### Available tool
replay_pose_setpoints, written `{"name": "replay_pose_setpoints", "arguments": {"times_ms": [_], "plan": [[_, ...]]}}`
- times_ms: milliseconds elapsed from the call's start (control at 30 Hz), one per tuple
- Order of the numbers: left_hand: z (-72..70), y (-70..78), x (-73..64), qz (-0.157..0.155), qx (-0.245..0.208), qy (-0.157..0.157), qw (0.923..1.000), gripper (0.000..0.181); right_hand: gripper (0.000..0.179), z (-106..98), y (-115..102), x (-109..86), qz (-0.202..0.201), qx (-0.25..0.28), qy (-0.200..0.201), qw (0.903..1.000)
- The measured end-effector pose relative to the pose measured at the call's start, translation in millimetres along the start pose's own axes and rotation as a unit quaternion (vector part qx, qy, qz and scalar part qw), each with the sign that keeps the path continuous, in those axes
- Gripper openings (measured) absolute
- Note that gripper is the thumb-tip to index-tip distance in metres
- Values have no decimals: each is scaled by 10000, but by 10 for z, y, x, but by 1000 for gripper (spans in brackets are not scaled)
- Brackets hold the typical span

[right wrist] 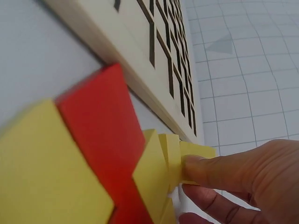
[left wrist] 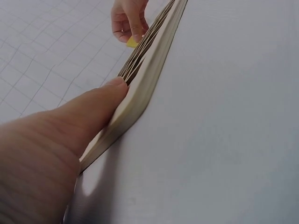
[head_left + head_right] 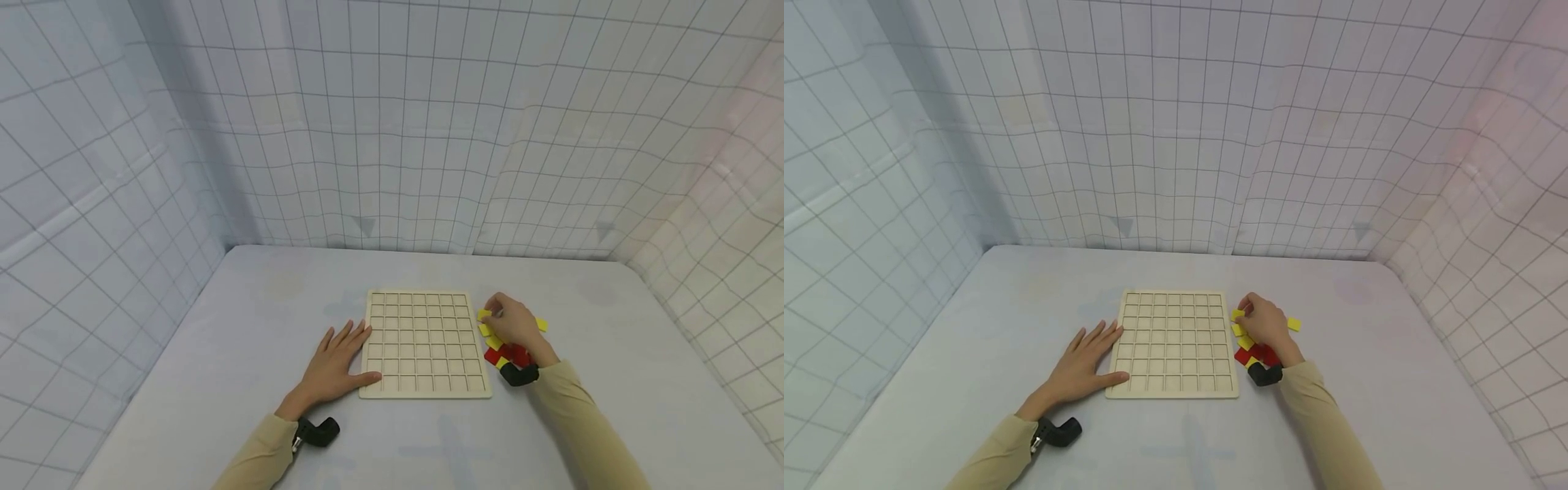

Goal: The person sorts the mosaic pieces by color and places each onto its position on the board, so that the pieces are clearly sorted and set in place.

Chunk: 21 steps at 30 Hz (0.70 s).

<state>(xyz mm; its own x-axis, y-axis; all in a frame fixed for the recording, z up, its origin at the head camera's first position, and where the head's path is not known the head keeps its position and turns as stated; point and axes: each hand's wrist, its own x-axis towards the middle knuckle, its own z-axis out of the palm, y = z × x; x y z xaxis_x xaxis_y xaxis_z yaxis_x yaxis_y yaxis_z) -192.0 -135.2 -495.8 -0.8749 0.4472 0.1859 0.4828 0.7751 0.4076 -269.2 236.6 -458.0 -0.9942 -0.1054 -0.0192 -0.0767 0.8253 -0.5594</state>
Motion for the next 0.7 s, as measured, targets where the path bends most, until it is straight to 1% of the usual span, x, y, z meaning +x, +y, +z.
{"name": "replay_pose_setpoints", "arguments": {"times_ms": [133, 200, 267, 367, 467, 533, 700], "plan": [[-5, 32, 1, -11, 78, 56, 10000, 89, 19, -8, 16, 1, 87, 160, 6, 9998], [-9, 41, 1, -35, 97, 63, 9999, 89, 18, -18, 25, 5, 30, 261, 50, 9996], [-2, 45, 6, -64, 131, 46, 9999, 88, 17, -20, 39, 16, -142, 319, 203, 9992], [3, 43, 21, -86, 149, 55, 9998, 88, 17, -7, 33, 46, -513, 377, 589, 9962], [4, 44, 53, -103, 194, 63, 9997, 87, 16, 34, -18, 91, -713, 569, 830, 9924], [1, 47, 77, -121, 225, 43, 9997, 86, 15, 63, -85, 110, -692, 851, 808, 9907], [3, 52, 130, -167, 273, -64, 9995, 87, 14, 137, -264, 159, -580, 1557, 431, 9852]]}}
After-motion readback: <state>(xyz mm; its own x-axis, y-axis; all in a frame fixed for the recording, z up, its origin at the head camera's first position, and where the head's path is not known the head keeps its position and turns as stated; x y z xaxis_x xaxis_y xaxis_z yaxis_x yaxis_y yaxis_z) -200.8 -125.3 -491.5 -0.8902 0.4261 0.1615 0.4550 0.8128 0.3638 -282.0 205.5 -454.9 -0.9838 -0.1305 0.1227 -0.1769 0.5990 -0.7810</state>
